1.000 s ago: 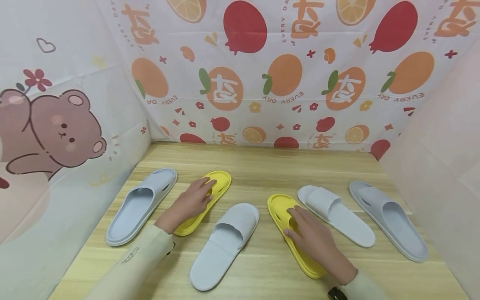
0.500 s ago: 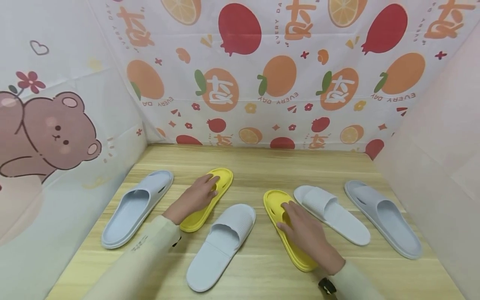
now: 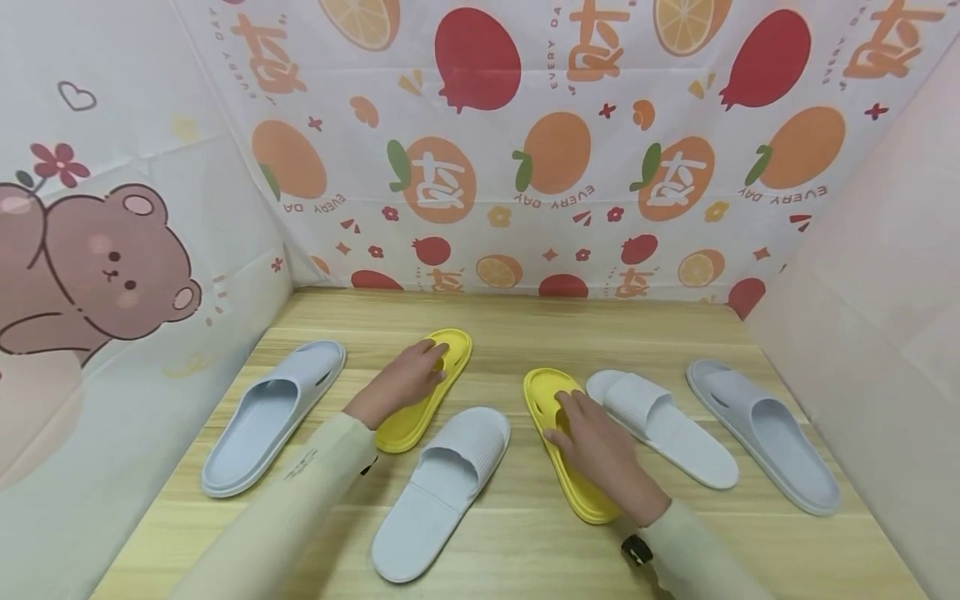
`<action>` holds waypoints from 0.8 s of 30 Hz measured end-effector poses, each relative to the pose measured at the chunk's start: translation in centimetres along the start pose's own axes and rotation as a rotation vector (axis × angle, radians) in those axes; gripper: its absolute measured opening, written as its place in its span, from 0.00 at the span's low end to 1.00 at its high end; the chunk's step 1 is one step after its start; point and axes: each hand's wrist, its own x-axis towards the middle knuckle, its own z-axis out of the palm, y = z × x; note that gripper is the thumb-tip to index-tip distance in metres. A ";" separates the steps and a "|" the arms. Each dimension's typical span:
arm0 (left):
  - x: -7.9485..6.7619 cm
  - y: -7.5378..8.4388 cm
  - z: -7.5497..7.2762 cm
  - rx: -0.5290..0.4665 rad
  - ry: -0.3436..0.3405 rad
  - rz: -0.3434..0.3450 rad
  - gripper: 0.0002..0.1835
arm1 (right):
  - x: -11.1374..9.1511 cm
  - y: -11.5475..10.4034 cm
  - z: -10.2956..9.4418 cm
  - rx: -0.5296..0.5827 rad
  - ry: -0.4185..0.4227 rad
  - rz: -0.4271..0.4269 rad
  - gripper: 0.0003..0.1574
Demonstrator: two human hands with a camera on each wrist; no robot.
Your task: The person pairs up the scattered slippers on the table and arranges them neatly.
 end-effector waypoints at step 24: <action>3.4 0.8 0.4 -0.007 0.002 -0.052 0.30 | 3.7 -1.0 0.8 0.001 -0.005 0.060 0.41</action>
